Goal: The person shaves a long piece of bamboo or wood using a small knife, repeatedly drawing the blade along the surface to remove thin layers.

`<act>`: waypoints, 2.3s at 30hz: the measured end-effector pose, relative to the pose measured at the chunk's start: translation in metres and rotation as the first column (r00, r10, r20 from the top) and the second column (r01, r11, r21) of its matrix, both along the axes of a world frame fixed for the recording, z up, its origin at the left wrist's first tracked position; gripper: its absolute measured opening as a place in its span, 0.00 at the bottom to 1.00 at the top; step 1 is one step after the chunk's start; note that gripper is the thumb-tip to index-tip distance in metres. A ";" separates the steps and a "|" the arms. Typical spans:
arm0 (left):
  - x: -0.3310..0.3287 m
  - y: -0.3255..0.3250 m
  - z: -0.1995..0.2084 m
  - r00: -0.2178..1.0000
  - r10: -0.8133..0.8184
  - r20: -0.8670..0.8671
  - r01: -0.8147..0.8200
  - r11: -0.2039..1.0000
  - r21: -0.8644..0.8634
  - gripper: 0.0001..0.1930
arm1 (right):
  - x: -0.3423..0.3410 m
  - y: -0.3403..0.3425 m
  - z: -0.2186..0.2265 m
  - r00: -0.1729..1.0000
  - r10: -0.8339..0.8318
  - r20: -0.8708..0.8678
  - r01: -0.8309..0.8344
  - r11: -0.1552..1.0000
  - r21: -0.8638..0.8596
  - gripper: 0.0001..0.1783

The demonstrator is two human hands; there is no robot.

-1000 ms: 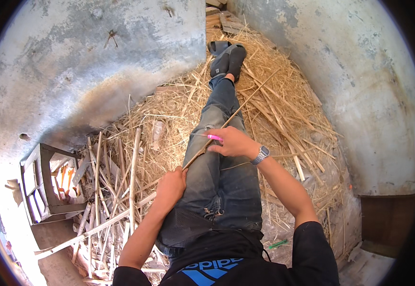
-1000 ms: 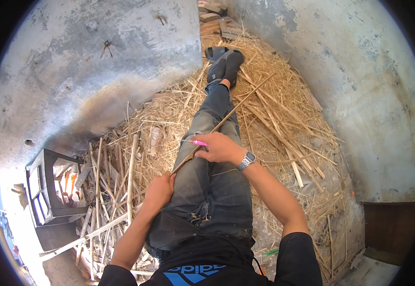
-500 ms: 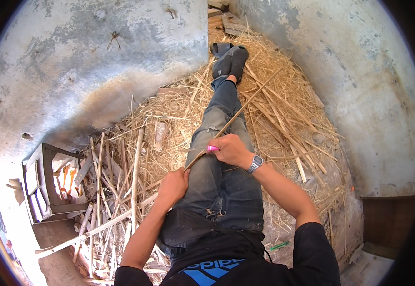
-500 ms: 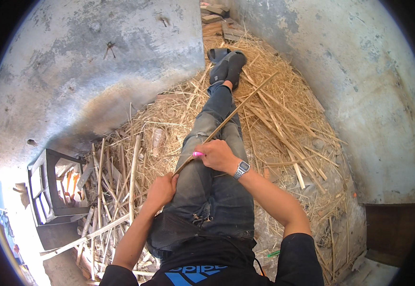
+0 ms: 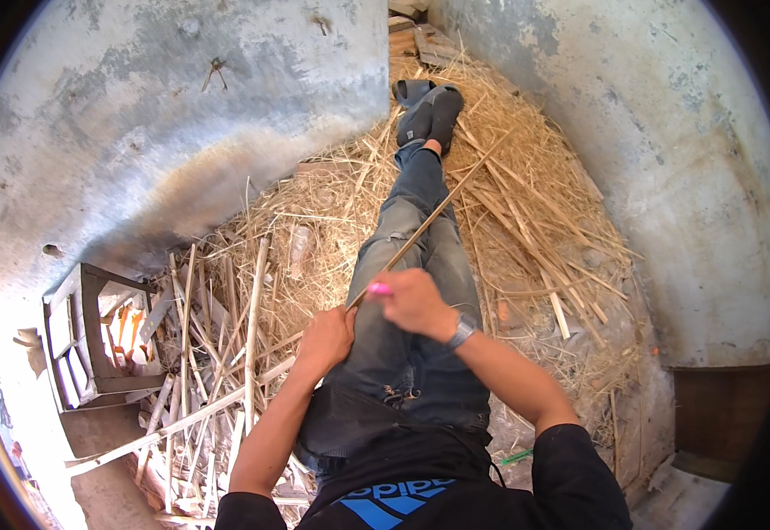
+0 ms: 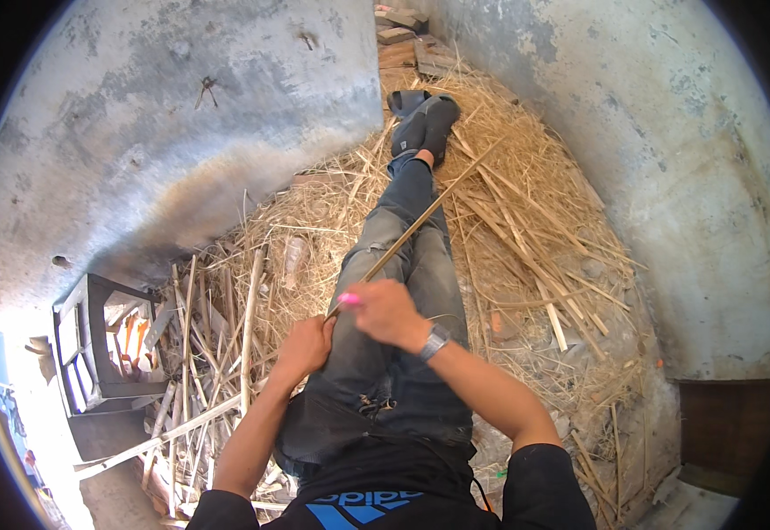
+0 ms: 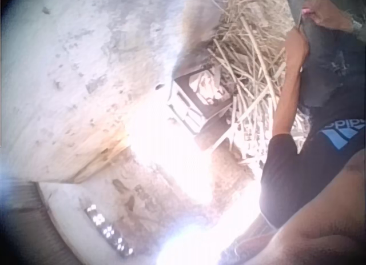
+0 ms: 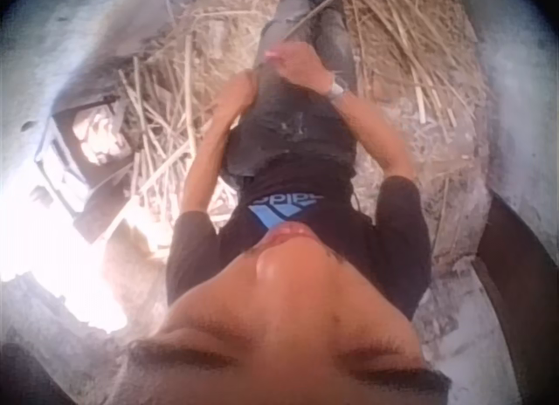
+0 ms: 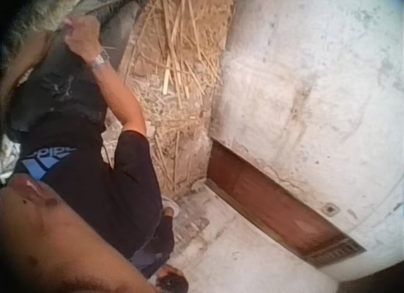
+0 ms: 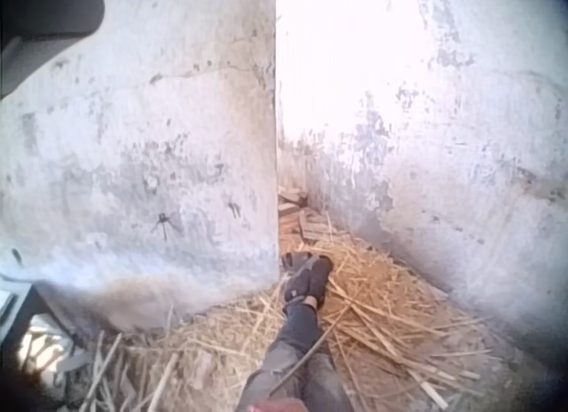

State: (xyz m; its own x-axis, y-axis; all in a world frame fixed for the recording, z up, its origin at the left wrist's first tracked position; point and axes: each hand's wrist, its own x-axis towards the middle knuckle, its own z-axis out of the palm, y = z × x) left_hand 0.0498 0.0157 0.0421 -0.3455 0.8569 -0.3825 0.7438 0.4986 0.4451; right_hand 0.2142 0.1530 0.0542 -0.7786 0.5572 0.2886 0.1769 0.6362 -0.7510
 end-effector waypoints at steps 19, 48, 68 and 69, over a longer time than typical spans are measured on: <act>-0.038 -0.009 -0.012 0.928 -0.062 0.367 0.060 0.998 0.016 0.32 | 0.098 0.092 -0.042 0.632 -0.775 0.005 0.757 0.616 -0.216 0.24; -0.029 -0.018 -0.007 0.971 -0.012 0.237 0.005 1.000 0.029 0.30 | 0.027 0.012 -0.058 0.923 -0.371 0.098 0.380 0.919 -0.105 0.24; -0.052 -0.070 -0.015 0.941 -0.061 0.334 0.042 0.997 0.065 0.29 | 0.062 0.055 -0.069 0.712 -0.691 0.123 0.702 0.705 -0.105 0.28; -0.054 -0.073 -0.014 0.931 -0.053 0.360 0.037 0.998 0.051 0.29 | 0.066 0.063 -0.068 0.659 -0.743 0.119 0.752 0.647 -0.128 0.29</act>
State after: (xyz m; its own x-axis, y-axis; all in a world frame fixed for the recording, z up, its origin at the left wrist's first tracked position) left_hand -0.0041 -0.0568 0.0285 -0.1517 0.8866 -0.4369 0.5501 0.4430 0.7079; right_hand 0.2800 0.2158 -0.0143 -0.0891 0.9887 0.1203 0.5816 0.1497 -0.7996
